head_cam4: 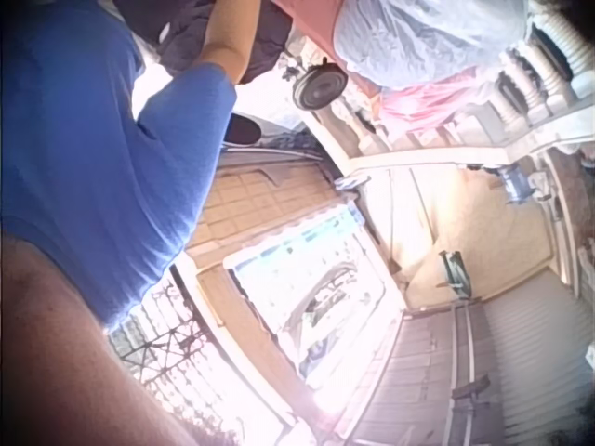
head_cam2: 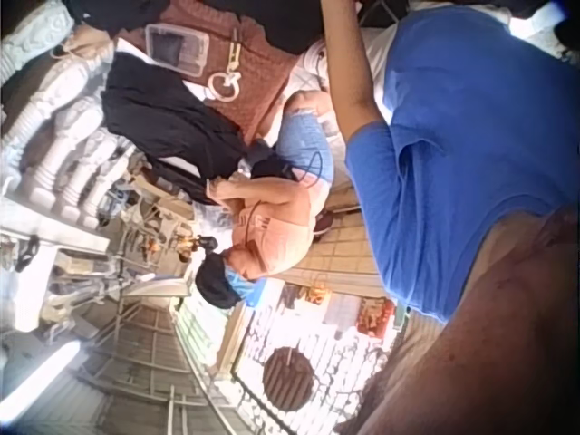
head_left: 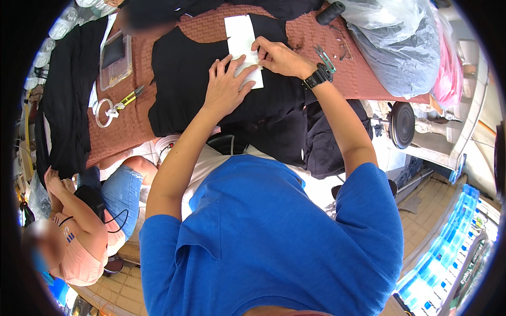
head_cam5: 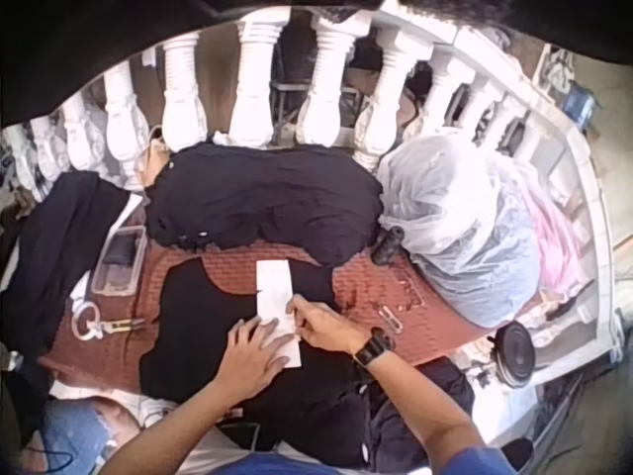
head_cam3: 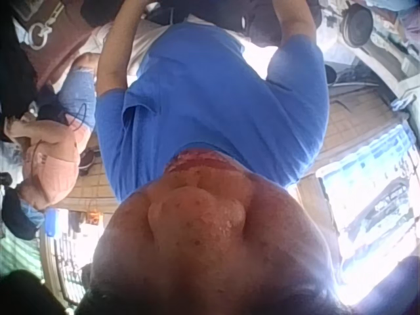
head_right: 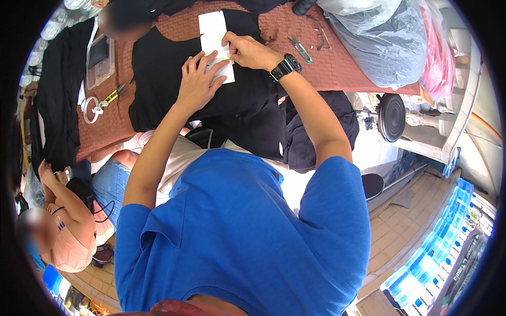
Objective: The person works on black fabric garments by hand, applying white labels and using a small blade to trim threads.
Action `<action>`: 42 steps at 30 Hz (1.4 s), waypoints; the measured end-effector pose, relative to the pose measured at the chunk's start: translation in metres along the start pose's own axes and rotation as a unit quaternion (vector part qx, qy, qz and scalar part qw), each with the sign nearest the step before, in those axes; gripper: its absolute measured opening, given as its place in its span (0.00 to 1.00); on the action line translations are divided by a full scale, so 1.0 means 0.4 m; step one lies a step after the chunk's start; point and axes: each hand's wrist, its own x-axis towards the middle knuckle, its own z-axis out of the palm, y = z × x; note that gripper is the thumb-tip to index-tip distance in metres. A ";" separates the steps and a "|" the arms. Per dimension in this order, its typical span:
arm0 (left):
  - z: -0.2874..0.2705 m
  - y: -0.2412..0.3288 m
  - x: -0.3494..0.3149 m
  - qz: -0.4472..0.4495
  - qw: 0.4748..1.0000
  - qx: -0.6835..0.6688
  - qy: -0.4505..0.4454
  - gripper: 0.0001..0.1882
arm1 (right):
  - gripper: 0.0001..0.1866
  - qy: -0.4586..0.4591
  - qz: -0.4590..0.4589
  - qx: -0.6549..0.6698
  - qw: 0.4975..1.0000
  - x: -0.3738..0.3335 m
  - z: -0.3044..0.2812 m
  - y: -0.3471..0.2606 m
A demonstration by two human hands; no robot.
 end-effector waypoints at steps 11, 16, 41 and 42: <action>0.001 -0.002 0.001 0.001 1.000 0.003 -0.002 0.22 | 0.21 0.028 0.023 -0.002 0.999 -0.004 -0.004 -0.008; 0.001 -0.003 0.000 -0.001 1.000 -0.002 0.003 0.22 | 0.20 0.085 0.050 0.055 0.994 -0.039 -0.009 -0.018; -0.011 -0.002 0.006 -0.003 1.000 -0.019 -0.016 0.25 | 0.18 0.186 -0.035 -0.074 0.979 -0.118 0.083 -0.100; -0.013 -0.003 0.007 -0.005 0.999 -0.030 -0.018 0.26 | 0.18 0.181 -0.029 -0.070 0.981 -0.118 0.082 -0.102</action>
